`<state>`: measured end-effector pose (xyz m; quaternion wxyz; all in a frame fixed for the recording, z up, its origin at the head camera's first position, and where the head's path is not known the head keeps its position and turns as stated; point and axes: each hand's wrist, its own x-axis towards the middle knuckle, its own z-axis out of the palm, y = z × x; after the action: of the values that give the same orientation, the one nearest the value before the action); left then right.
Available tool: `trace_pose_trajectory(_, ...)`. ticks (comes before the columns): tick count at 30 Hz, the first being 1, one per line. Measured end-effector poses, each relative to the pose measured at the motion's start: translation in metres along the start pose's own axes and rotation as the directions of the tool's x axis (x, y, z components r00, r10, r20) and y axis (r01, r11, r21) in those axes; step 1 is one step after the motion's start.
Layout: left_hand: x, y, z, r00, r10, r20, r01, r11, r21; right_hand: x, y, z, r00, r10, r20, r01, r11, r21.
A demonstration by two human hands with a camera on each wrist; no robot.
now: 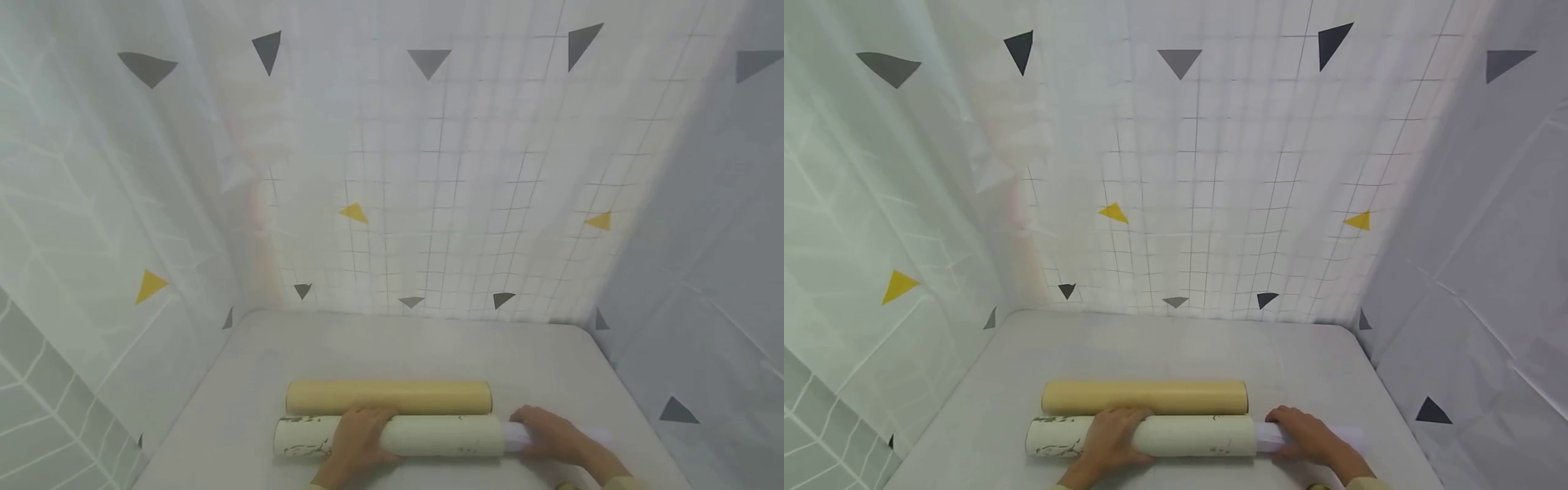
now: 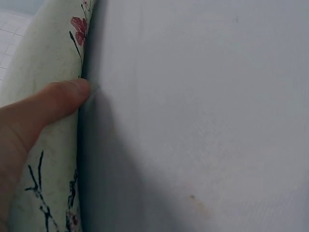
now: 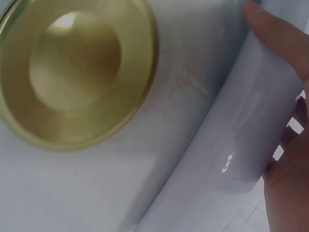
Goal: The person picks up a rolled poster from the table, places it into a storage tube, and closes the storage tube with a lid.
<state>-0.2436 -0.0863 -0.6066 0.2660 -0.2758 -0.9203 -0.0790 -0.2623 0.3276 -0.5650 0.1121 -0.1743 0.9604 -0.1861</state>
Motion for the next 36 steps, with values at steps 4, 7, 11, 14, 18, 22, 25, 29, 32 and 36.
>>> trace_pose_trajectory(4, 0.001, -0.001, 0.001, 1.000, 0.016, -0.025, -0.016, 1.000, 0.015, 0.001, -0.007, 0.001, 0.998, -0.068, -0.008, 0.068, 0.998, -0.012)
trace_pose_trajectory(7, 0.000, -0.002, 0.003, 0.999, 0.023, -0.029, -0.023, 1.000, 0.013, 0.002, -0.011, 0.003, 0.994, -0.104, -0.015, 0.104, 0.994, -0.017)
trace_pose_trajectory(11, -0.001, -0.002, 0.005, 0.999, 0.023, -0.033, -0.023, 1.000, 0.005, 0.003, -0.015, 0.004, 0.988, -0.151, -0.015, 0.151, 0.989, 0.007)
trace_pose_trajectory(14, -0.002, -0.002, 0.006, 0.999, 0.023, -0.035, -0.022, 1.000, 0.006, 0.003, -0.016, 0.006, 0.984, -0.178, -0.012, 0.178, 0.984, 0.025)
trace_pose_trajectory(18, -0.003, 0.000, 0.006, 1.000, 0.010, -0.027, -0.010, 1.000, -0.004, 0.000, -0.012, 0.009, 0.972, -0.229, -0.057, 0.229, 0.973, -0.003)
trace_pose_trajectory(22, -0.003, 0.000, 0.007, 1.000, -0.002, -0.030, 0.002, 1.000, -0.013, -0.003, -0.001, 0.010, 0.968, -0.223, -0.119, 0.217, 0.974, -0.063)
trace_pose_trajectory(25, -0.004, 0.000, 0.011, 0.999, 0.004, -0.047, -0.004, 1.000, -0.017, -0.007, 0.011, 0.009, 0.974, -0.175, -0.143, 0.164, 0.983, -0.087)
trace_pose_trajectory(29, -0.005, 0.001, 0.009, 0.998, 0.013, -0.063, -0.014, 1.000, -0.012, -0.014, 0.021, 0.007, 0.976, -0.150, -0.159, 0.140, 0.988, -0.073)
trace_pose_trajectory(32, -0.005, 0.002, 0.007, 0.997, 0.014, -0.070, -0.015, 1.000, -0.012, -0.020, 0.021, 0.004, 0.968, -0.186, -0.166, 0.182, 0.982, -0.039)
trace_pose_trajectory(36, -0.004, -0.001, 0.007, 0.996, 0.011, -0.090, -0.011, 1.000, -0.004, -0.018, 0.014, 0.001, 0.963, -0.216, -0.159, 0.216, 0.976, -0.015)
